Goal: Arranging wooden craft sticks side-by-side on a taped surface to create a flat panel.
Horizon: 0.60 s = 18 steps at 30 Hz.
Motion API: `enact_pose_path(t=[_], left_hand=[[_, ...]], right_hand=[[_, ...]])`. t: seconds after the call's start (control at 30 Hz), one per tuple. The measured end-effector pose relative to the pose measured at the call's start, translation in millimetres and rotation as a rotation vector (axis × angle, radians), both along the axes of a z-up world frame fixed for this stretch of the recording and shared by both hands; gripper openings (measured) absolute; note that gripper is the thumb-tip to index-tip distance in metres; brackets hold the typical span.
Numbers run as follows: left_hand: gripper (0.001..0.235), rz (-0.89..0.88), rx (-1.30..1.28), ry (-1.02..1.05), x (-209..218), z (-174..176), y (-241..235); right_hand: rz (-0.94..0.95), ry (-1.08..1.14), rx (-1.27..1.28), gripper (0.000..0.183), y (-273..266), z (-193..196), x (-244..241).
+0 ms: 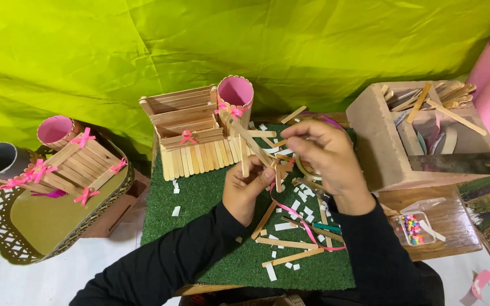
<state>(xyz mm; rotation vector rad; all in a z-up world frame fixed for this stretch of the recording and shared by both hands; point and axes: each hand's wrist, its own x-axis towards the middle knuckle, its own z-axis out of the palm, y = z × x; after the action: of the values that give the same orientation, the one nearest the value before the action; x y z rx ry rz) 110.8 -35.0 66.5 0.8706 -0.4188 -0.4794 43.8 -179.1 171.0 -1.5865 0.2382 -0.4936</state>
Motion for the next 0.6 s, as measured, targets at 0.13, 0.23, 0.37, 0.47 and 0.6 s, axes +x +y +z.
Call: enact_pose_path(t=[0.13, 0.23, 0.37, 0.47, 0.6], left_hand=[[0.027, -0.106, -0.110, 0.066, 1, 15, 2], [0.029, -0.130, -0.136, 0.075, 2, 20, 2], [0.030, -0.136, -0.144, 0.046, 4, 20, 4], [0.027, -0.117, -0.132, -0.015, 5, 19, 6], [0.020, -0.064, -0.005, -0.116, 2, 5, 8]], right_hand=[[-0.104, -0.055, 0.019, 0.022, -15, 5, -4], [-0.101, -0.070, -0.022, 0.020, -18, 4, -9], [-0.065, -0.092, -0.177, 0.019, -7, 15, -18], [0.041, -0.074, -0.362, 0.018, 3, 26, -21], [0.024, -0.126, -0.769, 0.019, 10, 27, -18]])
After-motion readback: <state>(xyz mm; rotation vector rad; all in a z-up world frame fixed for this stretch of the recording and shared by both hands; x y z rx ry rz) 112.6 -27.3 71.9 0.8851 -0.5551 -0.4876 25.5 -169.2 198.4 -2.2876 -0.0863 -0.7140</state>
